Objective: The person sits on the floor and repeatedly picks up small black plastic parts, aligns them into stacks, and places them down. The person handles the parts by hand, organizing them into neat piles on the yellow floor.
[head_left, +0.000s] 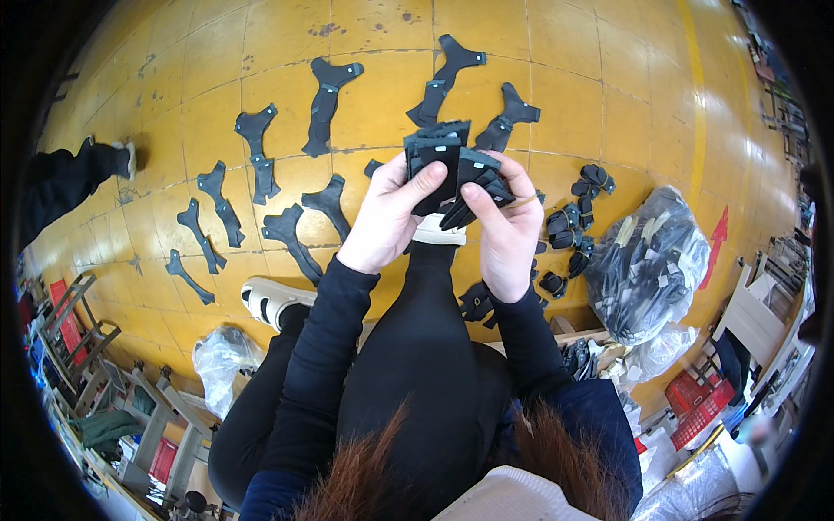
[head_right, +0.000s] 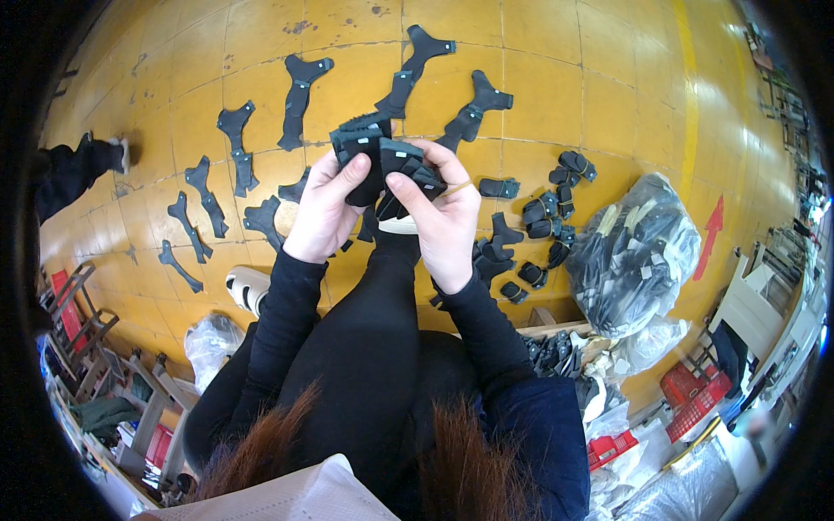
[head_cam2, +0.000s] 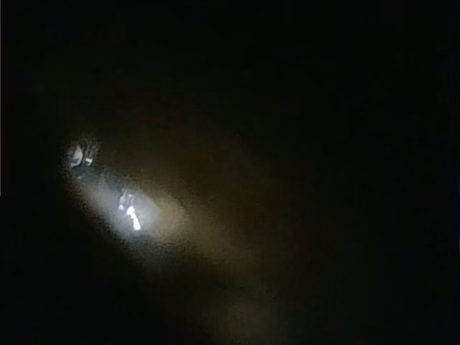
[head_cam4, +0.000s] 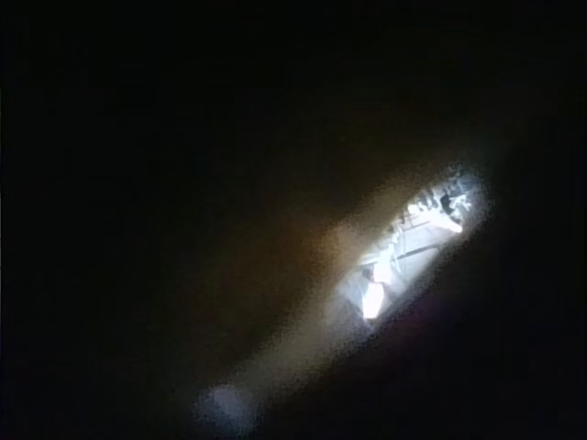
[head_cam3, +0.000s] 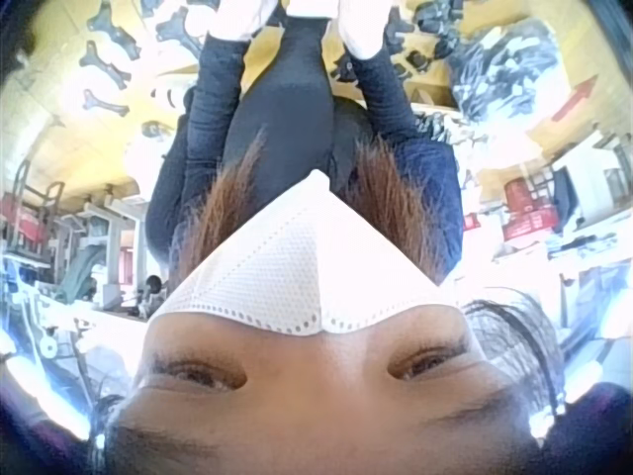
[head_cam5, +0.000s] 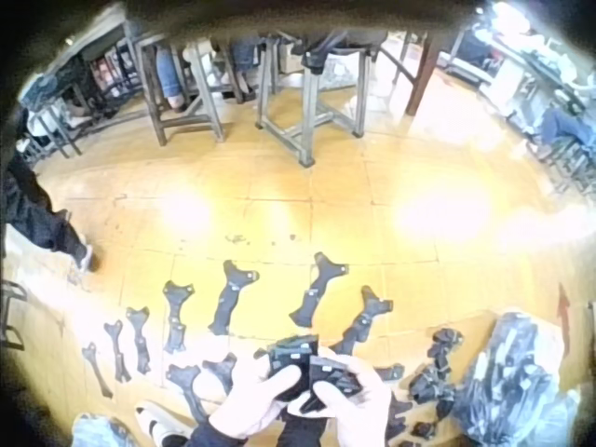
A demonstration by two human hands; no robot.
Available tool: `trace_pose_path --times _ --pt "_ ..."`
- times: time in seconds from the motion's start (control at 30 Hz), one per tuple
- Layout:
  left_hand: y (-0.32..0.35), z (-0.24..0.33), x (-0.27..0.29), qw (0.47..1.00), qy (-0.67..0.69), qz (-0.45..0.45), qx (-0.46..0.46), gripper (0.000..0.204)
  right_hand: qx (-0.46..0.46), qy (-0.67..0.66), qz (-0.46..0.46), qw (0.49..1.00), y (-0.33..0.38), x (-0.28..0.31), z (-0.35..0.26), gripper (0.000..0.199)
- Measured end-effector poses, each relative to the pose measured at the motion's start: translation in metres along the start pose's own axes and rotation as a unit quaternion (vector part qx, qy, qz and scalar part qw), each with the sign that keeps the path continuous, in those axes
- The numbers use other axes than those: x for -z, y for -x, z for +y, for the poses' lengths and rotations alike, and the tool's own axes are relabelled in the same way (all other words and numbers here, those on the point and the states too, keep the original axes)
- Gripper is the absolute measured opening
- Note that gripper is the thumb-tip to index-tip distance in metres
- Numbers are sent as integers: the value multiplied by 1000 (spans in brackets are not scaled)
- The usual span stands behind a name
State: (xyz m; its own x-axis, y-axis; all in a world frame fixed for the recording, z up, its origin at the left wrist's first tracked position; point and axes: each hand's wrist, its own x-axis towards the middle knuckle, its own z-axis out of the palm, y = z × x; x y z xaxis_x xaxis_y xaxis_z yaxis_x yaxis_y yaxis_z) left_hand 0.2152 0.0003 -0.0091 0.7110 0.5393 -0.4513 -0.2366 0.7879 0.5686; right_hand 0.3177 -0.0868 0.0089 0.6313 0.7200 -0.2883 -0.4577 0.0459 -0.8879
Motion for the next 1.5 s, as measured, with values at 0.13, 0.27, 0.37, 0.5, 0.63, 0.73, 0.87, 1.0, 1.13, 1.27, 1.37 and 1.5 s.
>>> trace_pose_path --times 0.13,0.27,0.37,0.5,0.63,0.73,0.87,1.0,1.13,1.27,1.37,1.5 --pt "1 0 -5 1000 -13 -23 12 34 25 109 8 994 -3 1 6 37" --pt "1 0 -4 998 19 -36 50 46 137 303 -7 943 0 3 7 36" --pt "1 1 -7 996 69 1 55 46 112 251 3 962 -2 -1 7 37" --pt "0 -1 -8 995 89 -9 42 43 161 265 -8 951 -1 5 16 22" --pt "1 -3 -4 997 67 -14 30 35 126 119 36 984 -1 3 17 23" --pt "1 -4 -10 999 45 -3 14 29 66 5 73 995 2 4 19 23" --pt "1 -5 -14 999 36 8 2 27 42 -80 110 990 -1 4 15 27" --pt "1 -7 -15 1000 12 13 -8 26 49 -147 127 980 -6 4 9 35" --pt "0 -7 -13 1000 23 8 -8 26 19 -168 122 978 -6 7 8 38" --pt "0 -6 -12 999 24 10 -22 26 20 -180 105 978 -5 11 10 34" --pt "-1 -6 -10 999 23 7 -28 26 0 -197 95 976 -5 10 8 27" --pt "-1 -5 -10 998 64 23 -12 27 -14 -182 85 980 -3 12 10 20"
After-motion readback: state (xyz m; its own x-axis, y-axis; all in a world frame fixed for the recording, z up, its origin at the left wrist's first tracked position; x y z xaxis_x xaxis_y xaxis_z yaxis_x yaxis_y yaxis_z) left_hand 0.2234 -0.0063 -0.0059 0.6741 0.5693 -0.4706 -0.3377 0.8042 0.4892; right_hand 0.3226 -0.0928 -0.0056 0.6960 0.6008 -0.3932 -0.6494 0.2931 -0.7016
